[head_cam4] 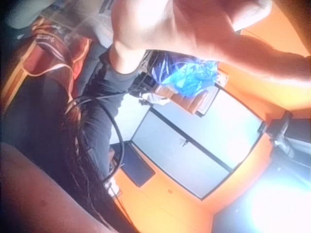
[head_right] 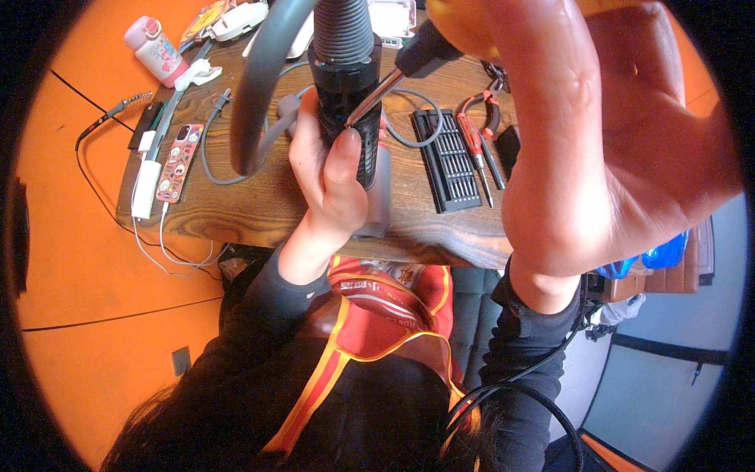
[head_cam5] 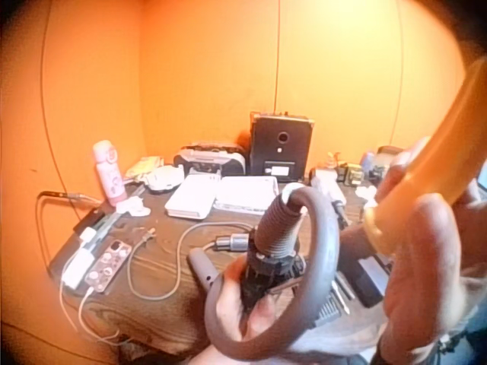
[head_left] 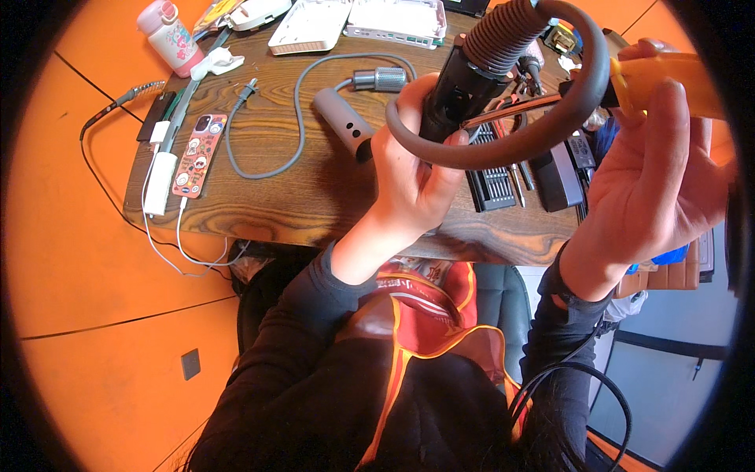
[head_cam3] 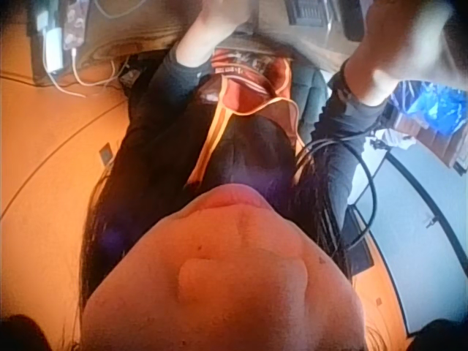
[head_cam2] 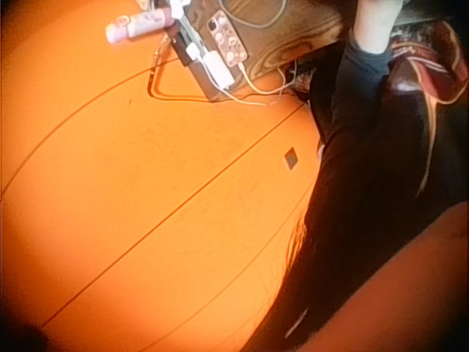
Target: The person assembles a hair dryer by hand, attaching the power cord to the base and then screwing the pink ring attachment onto the main body. The person uses a yellow-handled screwdriver to tighten the cord connection and then secures the ring by hand.
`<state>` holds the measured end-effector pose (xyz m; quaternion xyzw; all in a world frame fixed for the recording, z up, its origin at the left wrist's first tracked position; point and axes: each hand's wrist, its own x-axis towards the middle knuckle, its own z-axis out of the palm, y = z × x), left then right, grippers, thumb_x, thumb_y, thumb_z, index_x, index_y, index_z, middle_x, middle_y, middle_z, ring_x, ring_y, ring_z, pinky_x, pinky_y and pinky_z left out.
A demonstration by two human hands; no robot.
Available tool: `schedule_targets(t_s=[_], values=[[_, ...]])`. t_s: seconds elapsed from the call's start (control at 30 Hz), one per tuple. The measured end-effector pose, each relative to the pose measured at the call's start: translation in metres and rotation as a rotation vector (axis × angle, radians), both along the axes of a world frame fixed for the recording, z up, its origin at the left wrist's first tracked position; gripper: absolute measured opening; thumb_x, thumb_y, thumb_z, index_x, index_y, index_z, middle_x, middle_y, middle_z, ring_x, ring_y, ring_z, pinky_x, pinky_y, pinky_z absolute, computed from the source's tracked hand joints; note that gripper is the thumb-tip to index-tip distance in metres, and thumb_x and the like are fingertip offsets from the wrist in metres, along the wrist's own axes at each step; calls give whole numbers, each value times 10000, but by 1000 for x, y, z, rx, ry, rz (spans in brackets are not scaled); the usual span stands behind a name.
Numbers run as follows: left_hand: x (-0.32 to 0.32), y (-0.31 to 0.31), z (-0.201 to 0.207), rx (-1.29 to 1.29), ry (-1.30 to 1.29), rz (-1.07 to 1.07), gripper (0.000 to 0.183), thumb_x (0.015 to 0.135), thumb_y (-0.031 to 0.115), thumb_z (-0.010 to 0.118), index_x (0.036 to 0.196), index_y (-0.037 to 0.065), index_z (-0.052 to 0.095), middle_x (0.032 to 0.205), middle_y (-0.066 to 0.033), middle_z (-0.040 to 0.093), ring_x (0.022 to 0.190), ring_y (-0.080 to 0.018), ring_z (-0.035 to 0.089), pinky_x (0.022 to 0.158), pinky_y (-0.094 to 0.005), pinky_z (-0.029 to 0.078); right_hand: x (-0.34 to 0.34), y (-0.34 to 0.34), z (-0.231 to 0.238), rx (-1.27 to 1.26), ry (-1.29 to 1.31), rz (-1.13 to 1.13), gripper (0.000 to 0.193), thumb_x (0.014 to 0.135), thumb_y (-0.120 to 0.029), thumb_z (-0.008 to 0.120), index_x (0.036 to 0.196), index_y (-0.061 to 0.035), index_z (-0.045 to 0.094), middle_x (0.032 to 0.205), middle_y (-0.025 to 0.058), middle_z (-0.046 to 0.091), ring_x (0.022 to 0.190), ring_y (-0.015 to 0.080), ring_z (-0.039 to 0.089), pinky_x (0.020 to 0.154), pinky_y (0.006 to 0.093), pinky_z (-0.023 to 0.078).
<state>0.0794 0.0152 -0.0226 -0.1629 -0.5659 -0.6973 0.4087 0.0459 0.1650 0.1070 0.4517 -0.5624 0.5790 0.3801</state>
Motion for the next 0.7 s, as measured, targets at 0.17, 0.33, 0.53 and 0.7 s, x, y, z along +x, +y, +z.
schedule_targets(t_s=[0.17,0.33,0.53,0.7], values=[[0,-2,1,-53,28,26,448,787,154,556,1155,-69,432,894,-113,573,781,-145,557,694,-245,437,-2,9,13,186,11,-19,208,847,-50,587,1042,19,599,929,190,644,883,254,651,756,343,553],[0,-2,2,-21,40,-18,430,777,107,543,1154,-65,431,871,-86,576,759,-108,540,665,-223,428,-2,11,19,299,25,-23,215,847,-46,583,1051,24,591,943,196,637,894,258,645,765,345,548],[3,-1,3,-11,18,-22,409,880,235,458,1177,-40,402,849,-84,555,717,-102,518,626,-213,424,2,10,21,318,34,-36,224,848,-42,579,1061,30,580,960,202,629,908,264,639,776,347,542],[4,-2,4,-4,34,-39,399,830,136,500,1172,-51,411,858,-74,576,728,-87,533,633,-206,418,3,11,22,323,35,-46,232,849,-38,576,1069,35,571,974,207,623,919,269,634,784,349,537]])
